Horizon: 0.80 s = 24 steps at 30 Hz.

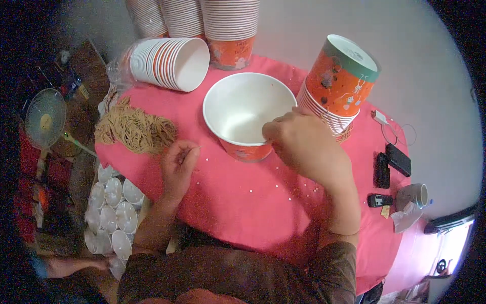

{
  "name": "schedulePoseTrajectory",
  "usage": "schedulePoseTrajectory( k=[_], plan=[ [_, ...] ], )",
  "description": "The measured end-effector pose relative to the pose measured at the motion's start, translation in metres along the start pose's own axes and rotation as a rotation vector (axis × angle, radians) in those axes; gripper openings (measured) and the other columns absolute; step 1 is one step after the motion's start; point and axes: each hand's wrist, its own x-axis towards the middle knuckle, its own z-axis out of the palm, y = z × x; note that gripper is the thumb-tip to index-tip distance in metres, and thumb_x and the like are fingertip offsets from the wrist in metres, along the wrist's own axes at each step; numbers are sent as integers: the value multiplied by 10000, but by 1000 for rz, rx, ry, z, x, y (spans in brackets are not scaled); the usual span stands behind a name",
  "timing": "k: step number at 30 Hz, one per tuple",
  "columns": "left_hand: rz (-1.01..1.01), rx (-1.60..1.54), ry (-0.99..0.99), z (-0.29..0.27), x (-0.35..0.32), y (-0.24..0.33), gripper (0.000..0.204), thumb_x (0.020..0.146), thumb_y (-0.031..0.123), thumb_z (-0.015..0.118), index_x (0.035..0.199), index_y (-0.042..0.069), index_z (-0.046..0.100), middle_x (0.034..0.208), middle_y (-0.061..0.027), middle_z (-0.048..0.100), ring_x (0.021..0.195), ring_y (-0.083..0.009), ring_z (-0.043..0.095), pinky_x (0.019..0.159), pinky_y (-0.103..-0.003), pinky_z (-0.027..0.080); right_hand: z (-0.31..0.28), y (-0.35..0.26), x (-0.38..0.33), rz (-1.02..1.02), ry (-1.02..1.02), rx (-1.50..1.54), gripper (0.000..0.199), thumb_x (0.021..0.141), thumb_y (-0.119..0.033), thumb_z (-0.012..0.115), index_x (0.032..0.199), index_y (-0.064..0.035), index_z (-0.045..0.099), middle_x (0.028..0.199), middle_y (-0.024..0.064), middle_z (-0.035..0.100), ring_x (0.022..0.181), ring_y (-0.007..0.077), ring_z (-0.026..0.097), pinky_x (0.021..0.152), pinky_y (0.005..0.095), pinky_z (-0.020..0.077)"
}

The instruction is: Attaching elastic strings to paper buckets for packaging.

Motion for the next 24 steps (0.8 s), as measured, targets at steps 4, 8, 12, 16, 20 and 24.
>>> schedulePoseTrajectory(
  k=[4, 8, 12, 16, 20, 24],
  plan=[
    [-7, 69, -42, 7, 3, 6, 17, 881, 11, 629, 874, 18, 614, 669, 78, 458, 601, 2, 403, 524, -191, 332, -3, -4, 3, -58, 82, 121, 192, 711, -54, 703, 893, -42, 642, 806, 104, 650, 821, 299, 626, 725, 388, 511],
    [43, 116, -31, 12, 4, -1, 51, 838, -8, 659, 832, 21, 618, 634, 66, 423, 583, -5, 380, 501, -206, 314, -2, -19, 15, -84, 85, 366, 181, 757, -79, 705, 922, -33, 647, 815, 121, 661, 799, 300, 637, 696, 389, 516],
    [97, 106, -33, 21, 9, 3, 76, 816, -27, 671, 822, 17, 609, 624, 54, 425, 559, -13, 373, 486, -212, 313, 7, -25, 22, -76, 131, 385, 129, 797, -88, 691, 898, -21, 646, 804, 124, 664, 739, 305, 639, 630, 379, 519],
    [158, 98, -30, 27, 13, 4, 107, 802, -45, 673, 797, 15, 584, 610, 46, 426, 541, -23, 377, 483, -211, 321, 12, -23, 25, -92, 136, 375, 95, 815, -80, 673, 883, -19, 647, 808, 123, 665, 732, 308, 638, 608, 372, 518],
    [144, 92, -31, 30, 14, 4, 115, 803, -42, 674, 794, 17, 575, 616, 39, 442, 547, -26, 396, 488, -207, 333, 12, -23, 27, -51, 119, 400, 74, 836, -73, 654, 880, -14, 645, 805, 126, 664, 719, 310, 633, 610, 374, 512],
    [123, 92, -42, 31, 14, -1, 113, 802, -39, 677, 799, 18, 580, 618, 38, 451, 548, -25, 402, 491, -205, 338, 11, -20, 31, -56, 66, 373, 101, 845, -80, 654, 908, -1, 651, 804, 131, 669, 719, 288, 642, 626, 354, 507]
  ],
)
